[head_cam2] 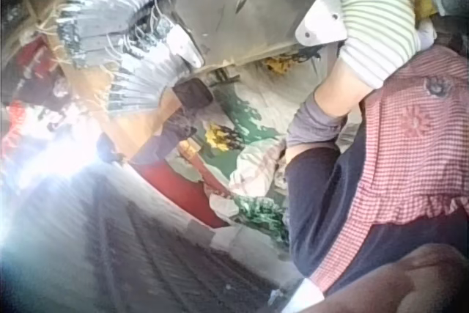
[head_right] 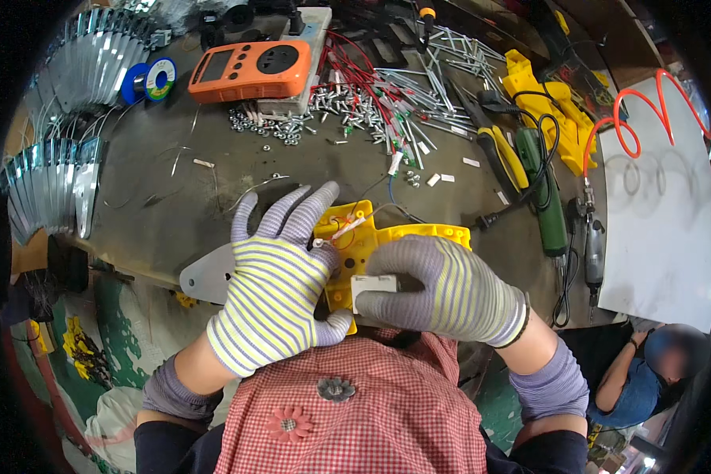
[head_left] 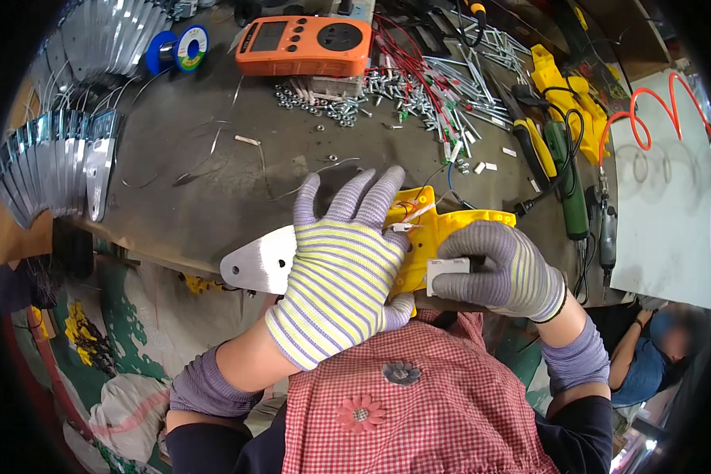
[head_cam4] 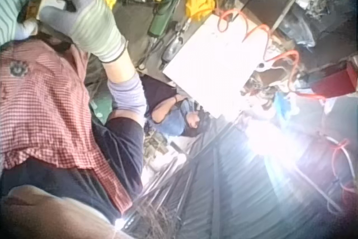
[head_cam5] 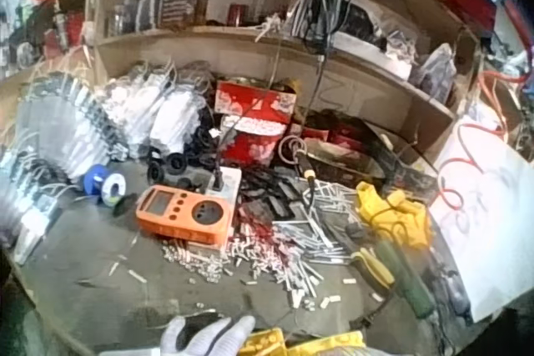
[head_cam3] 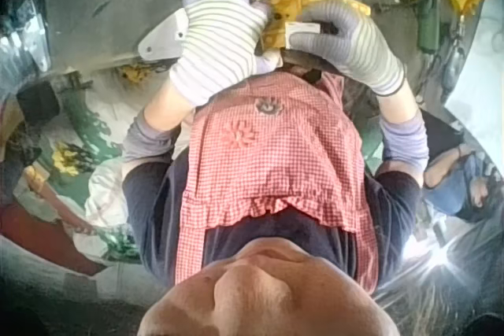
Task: The worker assembles internal components and wiring into a yellow plastic tool housing, uses a soldering iron, and fastens parts with an electric screwdriver.
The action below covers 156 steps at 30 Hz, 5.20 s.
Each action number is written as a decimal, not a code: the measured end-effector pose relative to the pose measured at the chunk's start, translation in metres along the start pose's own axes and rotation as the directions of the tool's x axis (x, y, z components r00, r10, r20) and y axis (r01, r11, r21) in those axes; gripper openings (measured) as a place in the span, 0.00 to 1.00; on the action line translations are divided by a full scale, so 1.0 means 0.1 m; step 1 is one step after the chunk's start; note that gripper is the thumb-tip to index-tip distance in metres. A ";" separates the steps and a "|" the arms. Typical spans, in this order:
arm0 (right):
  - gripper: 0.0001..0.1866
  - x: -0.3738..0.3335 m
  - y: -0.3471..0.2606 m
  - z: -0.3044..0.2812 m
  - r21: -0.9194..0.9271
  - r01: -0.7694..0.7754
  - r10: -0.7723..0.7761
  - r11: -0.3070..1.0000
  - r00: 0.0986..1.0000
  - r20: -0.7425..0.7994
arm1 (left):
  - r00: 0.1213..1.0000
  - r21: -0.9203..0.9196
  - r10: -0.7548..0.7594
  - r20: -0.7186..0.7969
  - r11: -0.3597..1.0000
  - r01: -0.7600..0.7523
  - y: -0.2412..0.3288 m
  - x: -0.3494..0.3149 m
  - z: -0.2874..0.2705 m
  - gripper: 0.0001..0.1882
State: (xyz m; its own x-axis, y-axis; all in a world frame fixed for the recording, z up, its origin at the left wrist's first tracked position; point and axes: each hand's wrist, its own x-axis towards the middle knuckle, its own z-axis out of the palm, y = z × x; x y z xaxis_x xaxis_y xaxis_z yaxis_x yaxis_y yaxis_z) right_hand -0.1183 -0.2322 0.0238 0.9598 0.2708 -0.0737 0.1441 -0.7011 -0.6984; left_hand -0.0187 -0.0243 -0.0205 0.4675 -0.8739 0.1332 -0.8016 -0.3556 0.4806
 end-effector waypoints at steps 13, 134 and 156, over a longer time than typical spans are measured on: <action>0.18 0.12 -0.08 0.20 -0.076 -0.164 0.151 0.984 0.977 -0.152 | 1.000 0.013 -0.020 0.011 1.000 0.020 0.00 -0.01 -0.03 0.28; 0.13 -0.06 0.85 -0.29 0.956 0.117 0.756 0.269 0.589 -0.285 | 0.991 -0.178 -0.015 -0.132 0.984 -0.009 0.01 0.20 -0.21 0.05; 0.14 -0.03 0.85 -0.24 0.954 0.078 0.812 0.289 0.508 -0.287 | 0.991 -0.168 -0.011 -0.130 0.986 -0.011 0.03 0.18 -0.21 0.05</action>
State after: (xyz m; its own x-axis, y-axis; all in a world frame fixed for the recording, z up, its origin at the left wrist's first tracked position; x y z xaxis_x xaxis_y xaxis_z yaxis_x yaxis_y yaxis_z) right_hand -0.1033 -0.3086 -0.0178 0.6741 -0.6210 -0.3999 -0.1133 0.4482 -0.8867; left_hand -0.0049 -0.0342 0.0018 0.5207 -0.8193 0.2399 -0.7328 -0.2848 0.6180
